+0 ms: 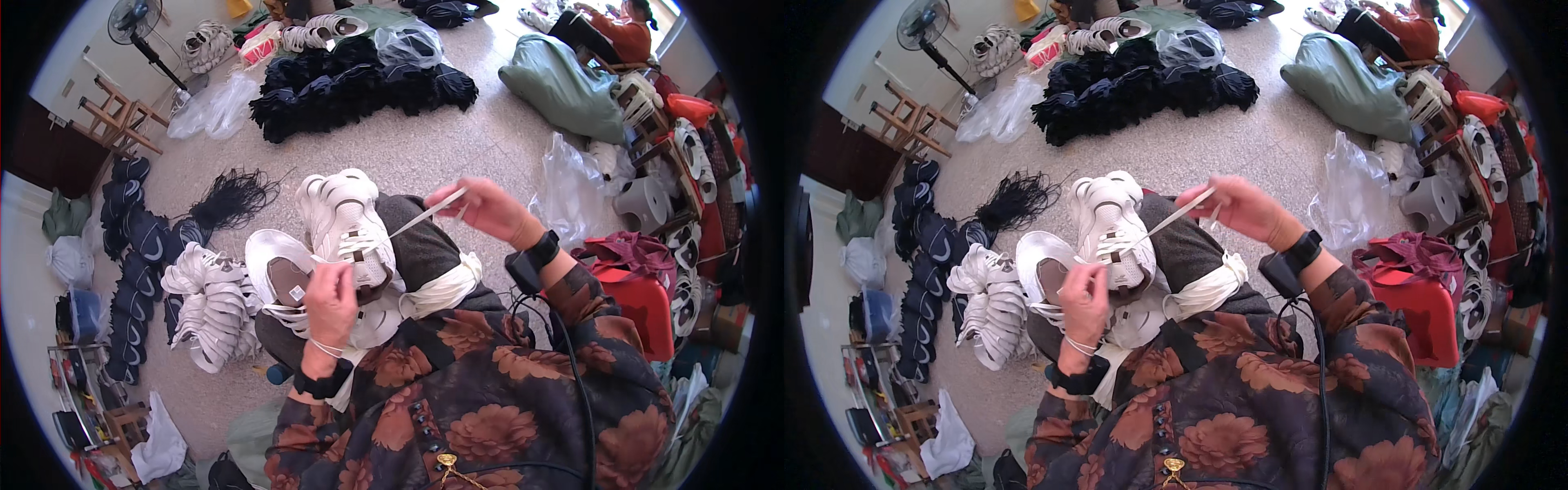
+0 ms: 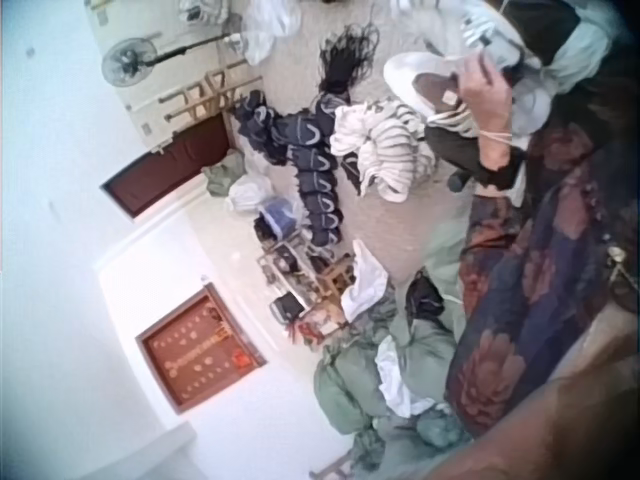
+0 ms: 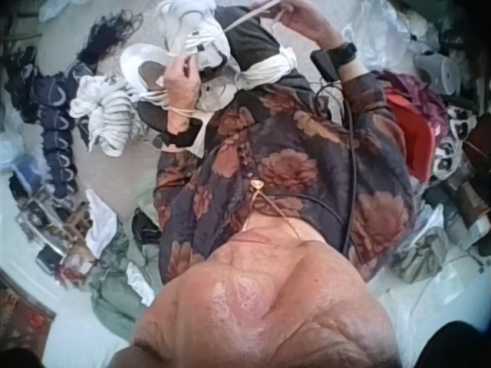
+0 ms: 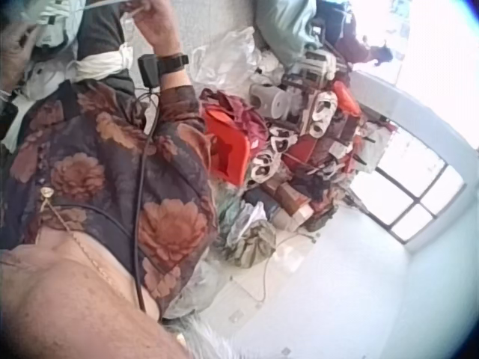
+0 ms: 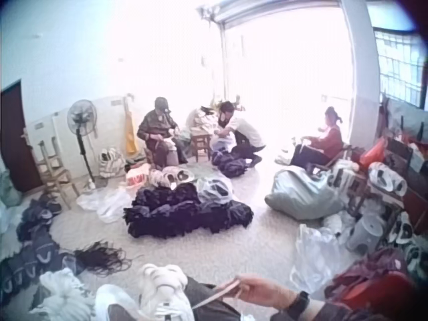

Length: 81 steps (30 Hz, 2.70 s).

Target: The recorder is lacing white shoe uppers and attaching components while sitting in a workshop.

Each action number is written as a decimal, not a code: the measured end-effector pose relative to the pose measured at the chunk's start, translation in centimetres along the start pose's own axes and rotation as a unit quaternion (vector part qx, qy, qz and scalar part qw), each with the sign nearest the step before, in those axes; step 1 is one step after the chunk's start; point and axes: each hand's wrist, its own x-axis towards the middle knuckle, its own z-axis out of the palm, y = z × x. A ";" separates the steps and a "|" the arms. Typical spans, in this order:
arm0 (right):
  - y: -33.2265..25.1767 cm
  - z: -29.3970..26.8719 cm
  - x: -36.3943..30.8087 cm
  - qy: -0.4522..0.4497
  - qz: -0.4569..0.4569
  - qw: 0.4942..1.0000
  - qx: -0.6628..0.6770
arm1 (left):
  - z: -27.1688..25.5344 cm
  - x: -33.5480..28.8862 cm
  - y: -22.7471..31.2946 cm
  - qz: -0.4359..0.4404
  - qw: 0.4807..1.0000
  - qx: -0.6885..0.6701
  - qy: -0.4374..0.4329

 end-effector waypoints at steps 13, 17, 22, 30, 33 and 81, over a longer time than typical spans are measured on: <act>-7.1 -14.0 -3.9 0.292 -0.131 0.934 0.162 | 5.5 0.0 0.7 -0.024 0.996 -0.071 -0.048; -4.8 -12.3 -1.6 0.288 -0.110 0.951 -0.036 | 5.6 -0.2 0.4 -0.018 0.998 -0.062 -0.026; 3.2 0.2 0.0 0.071 0.198 0.955 -0.208 | 6.2 0.0 0.4 -0.006 0.998 -0.062 -0.027; 9.5 2.5 2.5 0.013 0.087 0.911 -0.404 | 6.5 -0.4 0.0 -0.004 0.997 -0.078 -0.001; 8.9 3.4 2.7 -0.002 0.051 0.876 -0.480 | 6.5 -0.4 -0.3 -0.006 0.997 -0.075 0.002; 10.0 4.9 2.3 0.099 -0.118 0.785 -0.599 | -1.5 -6.0 -3.2 -0.195 0.929 -0.247 -0.194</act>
